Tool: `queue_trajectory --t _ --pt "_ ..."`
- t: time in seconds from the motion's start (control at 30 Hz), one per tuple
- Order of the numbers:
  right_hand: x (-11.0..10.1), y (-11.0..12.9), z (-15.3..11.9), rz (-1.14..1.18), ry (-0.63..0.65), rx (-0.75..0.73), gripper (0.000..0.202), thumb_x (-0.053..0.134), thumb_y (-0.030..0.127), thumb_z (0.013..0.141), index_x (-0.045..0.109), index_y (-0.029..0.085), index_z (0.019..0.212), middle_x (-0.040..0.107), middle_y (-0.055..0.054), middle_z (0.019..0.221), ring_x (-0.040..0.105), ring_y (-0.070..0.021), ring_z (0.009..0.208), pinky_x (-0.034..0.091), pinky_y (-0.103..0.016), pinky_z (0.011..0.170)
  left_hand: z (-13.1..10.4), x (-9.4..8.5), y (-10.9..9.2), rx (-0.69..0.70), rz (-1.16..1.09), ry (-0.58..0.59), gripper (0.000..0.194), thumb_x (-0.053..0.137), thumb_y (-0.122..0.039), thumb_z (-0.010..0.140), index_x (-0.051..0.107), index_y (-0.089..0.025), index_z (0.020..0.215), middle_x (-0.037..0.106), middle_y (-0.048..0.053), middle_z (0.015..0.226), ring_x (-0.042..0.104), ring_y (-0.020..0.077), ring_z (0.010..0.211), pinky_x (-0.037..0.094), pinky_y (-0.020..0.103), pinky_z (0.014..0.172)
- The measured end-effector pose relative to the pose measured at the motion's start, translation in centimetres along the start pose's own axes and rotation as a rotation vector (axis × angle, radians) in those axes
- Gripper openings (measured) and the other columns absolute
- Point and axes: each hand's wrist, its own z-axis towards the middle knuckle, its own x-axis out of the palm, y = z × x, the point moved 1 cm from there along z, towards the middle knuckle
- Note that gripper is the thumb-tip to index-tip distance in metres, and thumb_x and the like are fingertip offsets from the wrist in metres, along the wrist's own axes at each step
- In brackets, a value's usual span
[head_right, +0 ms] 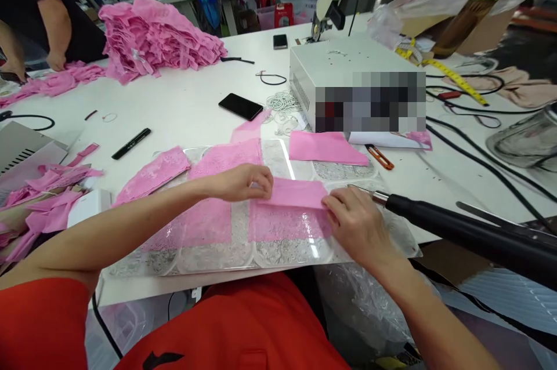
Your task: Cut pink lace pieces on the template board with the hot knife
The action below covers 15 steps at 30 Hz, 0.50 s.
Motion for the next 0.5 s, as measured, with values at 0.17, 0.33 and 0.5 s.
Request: queue_trajectory --t 0.17,0.33,0.5 --pt "-0.9 2.1 -1.9 0.001 -0.044 -0.188 0.018 0.056 0.008 0.092 0.069 0.019 0.093 0.069 -0.006 0.084 0.059 -0.0174 0.078 0.047 -0.032 0.072 -2.3 2.7 -0.6 0.101 0.112 0.008 0.017 0.065 -0.010 0.090 0.074 -0.017 0.078 0.069 0.005 0.100 0.065 0.0147 0.091 0.049 0.025 0.084" --pt "-0.8 2.1 -2.4 0.021 -0.050 -0.166 0.023 0.054 0.005 0.092 0.068 0.021 0.099 0.069 -0.005 0.088 0.059 -0.0175 0.081 0.048 -0.032 0.075 -3.5 3.8 -1.0 0.133 0.241 -0.039 0.019 0.062 -0.009 0.092 0.073 -0.017 0.079 0.069 0.003 0.098 0.065 0.0144 0.090 0.046 0.027 0.089" --pt "-0.8 1.4 -3.6 0.002 -0.030 -0.051 0.024 0.053 0.006 0.092 0.068 0.020 0.103 0.069 -0.007 0.093 0.062 -0.0191 0.086 0.051 -0.034 0.079 -3.9 4.9 -1.2 0.126 0.406 -0.062 0.020 0.059 -0.009 0.095 0.071 -0.017 0.080 0.069 0.004 0.098 0.064 0.0159 0.094 0.042 0.030 0.091"
